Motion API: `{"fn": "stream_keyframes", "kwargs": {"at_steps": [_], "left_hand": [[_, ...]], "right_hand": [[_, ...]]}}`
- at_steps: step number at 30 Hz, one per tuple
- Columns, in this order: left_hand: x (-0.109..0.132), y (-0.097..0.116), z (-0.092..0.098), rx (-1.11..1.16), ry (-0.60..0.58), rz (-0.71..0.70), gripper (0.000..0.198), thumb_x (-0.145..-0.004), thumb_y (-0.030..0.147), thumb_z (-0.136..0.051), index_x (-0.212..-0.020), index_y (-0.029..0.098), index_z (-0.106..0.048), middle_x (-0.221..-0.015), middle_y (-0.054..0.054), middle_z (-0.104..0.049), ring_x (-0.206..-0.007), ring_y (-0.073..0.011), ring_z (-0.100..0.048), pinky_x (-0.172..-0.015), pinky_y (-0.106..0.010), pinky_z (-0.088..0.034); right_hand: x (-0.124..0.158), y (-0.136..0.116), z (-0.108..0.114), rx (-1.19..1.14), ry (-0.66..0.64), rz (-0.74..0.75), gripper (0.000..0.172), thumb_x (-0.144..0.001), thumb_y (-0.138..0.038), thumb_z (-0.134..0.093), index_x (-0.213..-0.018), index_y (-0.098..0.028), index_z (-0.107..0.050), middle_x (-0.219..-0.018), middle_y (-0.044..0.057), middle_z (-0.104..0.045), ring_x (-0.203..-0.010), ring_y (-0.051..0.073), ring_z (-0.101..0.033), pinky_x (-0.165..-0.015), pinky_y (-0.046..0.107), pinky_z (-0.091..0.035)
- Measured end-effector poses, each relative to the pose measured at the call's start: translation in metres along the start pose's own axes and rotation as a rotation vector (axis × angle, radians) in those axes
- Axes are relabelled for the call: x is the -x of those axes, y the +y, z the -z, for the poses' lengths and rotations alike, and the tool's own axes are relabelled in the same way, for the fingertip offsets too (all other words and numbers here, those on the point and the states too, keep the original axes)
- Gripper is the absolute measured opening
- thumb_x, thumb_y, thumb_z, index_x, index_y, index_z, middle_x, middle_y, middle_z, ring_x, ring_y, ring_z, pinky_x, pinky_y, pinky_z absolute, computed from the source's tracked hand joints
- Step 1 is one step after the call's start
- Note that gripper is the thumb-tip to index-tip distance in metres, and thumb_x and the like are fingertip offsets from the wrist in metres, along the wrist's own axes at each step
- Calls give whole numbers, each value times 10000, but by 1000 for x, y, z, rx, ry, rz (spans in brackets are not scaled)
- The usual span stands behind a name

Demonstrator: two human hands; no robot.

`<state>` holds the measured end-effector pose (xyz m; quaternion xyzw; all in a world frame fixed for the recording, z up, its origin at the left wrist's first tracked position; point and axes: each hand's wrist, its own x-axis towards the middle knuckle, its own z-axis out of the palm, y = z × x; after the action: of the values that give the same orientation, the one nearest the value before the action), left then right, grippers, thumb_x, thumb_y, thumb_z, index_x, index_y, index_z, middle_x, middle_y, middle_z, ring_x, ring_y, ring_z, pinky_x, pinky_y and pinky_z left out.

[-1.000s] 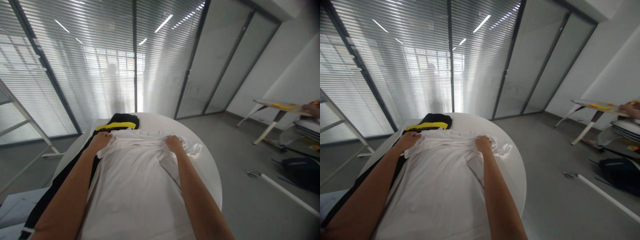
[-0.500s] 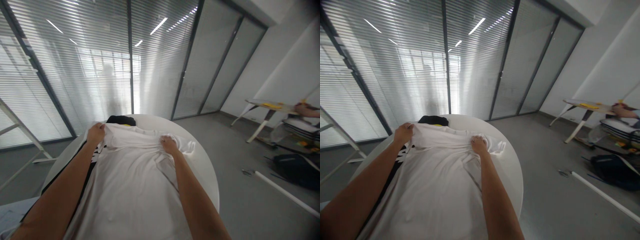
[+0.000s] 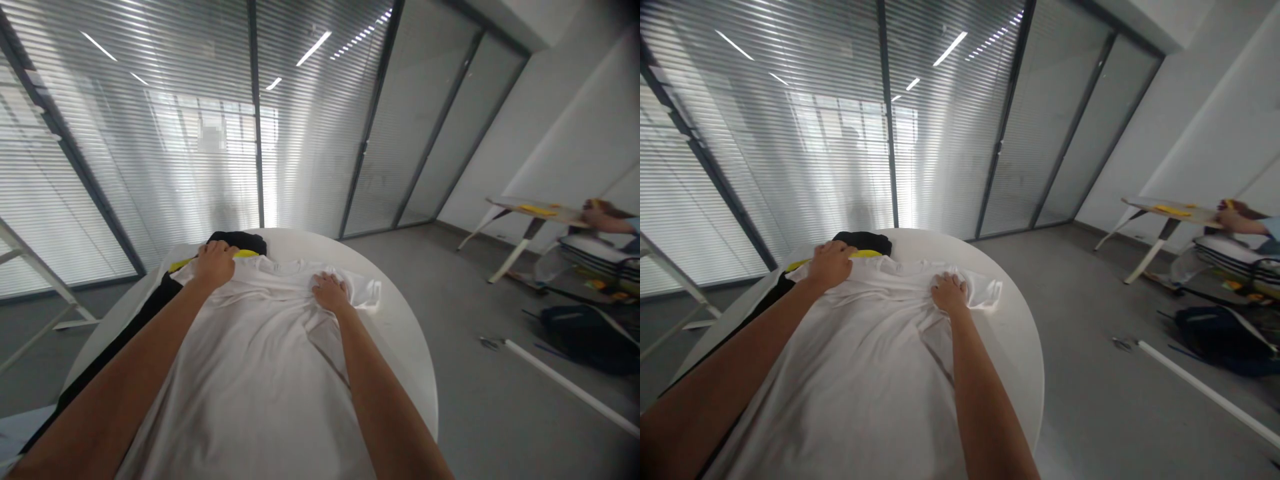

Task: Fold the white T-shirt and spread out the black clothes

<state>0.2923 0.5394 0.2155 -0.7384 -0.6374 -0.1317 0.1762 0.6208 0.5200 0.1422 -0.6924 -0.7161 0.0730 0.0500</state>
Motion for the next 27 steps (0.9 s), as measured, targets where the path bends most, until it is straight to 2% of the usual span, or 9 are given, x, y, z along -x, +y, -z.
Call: {"fn": "stream_keyframes", "kwargs": {"at_steps": [3, 7, 10, 15, 17, 19, 22, 24, 27], "left_hand": [[-13, 17, -10, 55, -213, -140, 407, -893, 273, -389, -1186, 247, -672, -1280, -116, -592, -1224, -325, -471, -1015, -511, -315], [-19, 25, -30, 108, -371, -74, 450, -937, 378, -323, -1221, 266, -654, -1301, -106, -609, -1195, -329, -521, -993, -569, -338], [-18, 26, -39, 125, -380, -59, 488, -960, 413, -268, -1262, 268, -623, -1386, -101, -554, -1257, -315, -485, -1029, -571, -307], [-19, 25, -46, 103, -387, -24, 608, -941, 486, -310, -1498, 245, -350, -1557, -144, -322, -1431, -357, -241, -1090, -627, -166], [-20, 23, -47, 98, -369, 1, 591, -951, 474, -272, -1483, 240, -378, -1533, -148, -364, -1414, -367, -272, -1078, -640, -181], [-22, 20, -47, 93, -335, 34, 547, -958, 424, -245, -1423, 236, -464, -1454, -152, -471, -1335, -366, -390, -1041, -638, -249], [-27, 16, -46, 71, -283, 79, 502, -941, 376, -283, -1331, 217, -556, -1320, -167, -580, -1230, -372, -479, -984, -602, -328], [-31, 16, -45, 61, -268, 89, 485, -924, 386, -323, -1288, 211, -592, -1275, -174, -603, -1209, -377, -485, -964, -572, -349], [-40, 20, -43, 46, -268, 113, 467, -897, 442, -384, -1220, 221, -638, -1217, -159, -637, -1165, -360, -504, -950, -535, -359]], "right_hand": [[2, -1, 0, 5, 15, -7, 532, -955, -366, -294, -1482, -303, -338, -1594, 43, -243, -1445, 292, -201, -1120, 593, -163], [5, -2, 0, 19, 34, -49, 533, -964, -394, -276, -1488, -309, -321, -1597, 39, -234, -1445, 297, -198, -1118, 583, -171], [6, -2, 1, 40, 54, -106, 532, -978, -416, -253, -1497, -305, -300, -1596, 58, -228, -1448, 282, -191, -1126, 560, -166], [7, -4, 4, 5, 99, -127, 526, -971, -408, -292, -1479, -280, -345, -1568, 89, -287, -1438, 290, -217, -1118, 568, -172], [8, -6, 9, -43, 155, -132, 500, -956, -366, -322, -1433, -257, -422, -1513, 101, -388, -1402, 286, -294, -1108, 559, -201], [8, -9, 15, -88, 200, -132, 447, -942, -327, -335, -1338, -255, -528, -1401, 101, -521, -1316, 271, -417, -1088, 541, -244], [10, -13, 22, -109, 173, -126, 396, -940, -317, -328, -1166, -246, -645, -1241, 100, -631, -1179, 267, -536, -1036, 518, -313], [10, -15, 23, -106, 147, -109, 393, -942, -320, -323, -1114, -231, -665, -1238, 105, -630, -1175, 268, -538, -1025, 504, -327], [10, -15, 18, -98, 138, -50, 401, -947, -313, -320, -1207, -234, -615, -1371, 90, -546, -1285, 249, -446, -1075, 503, -274]]}}
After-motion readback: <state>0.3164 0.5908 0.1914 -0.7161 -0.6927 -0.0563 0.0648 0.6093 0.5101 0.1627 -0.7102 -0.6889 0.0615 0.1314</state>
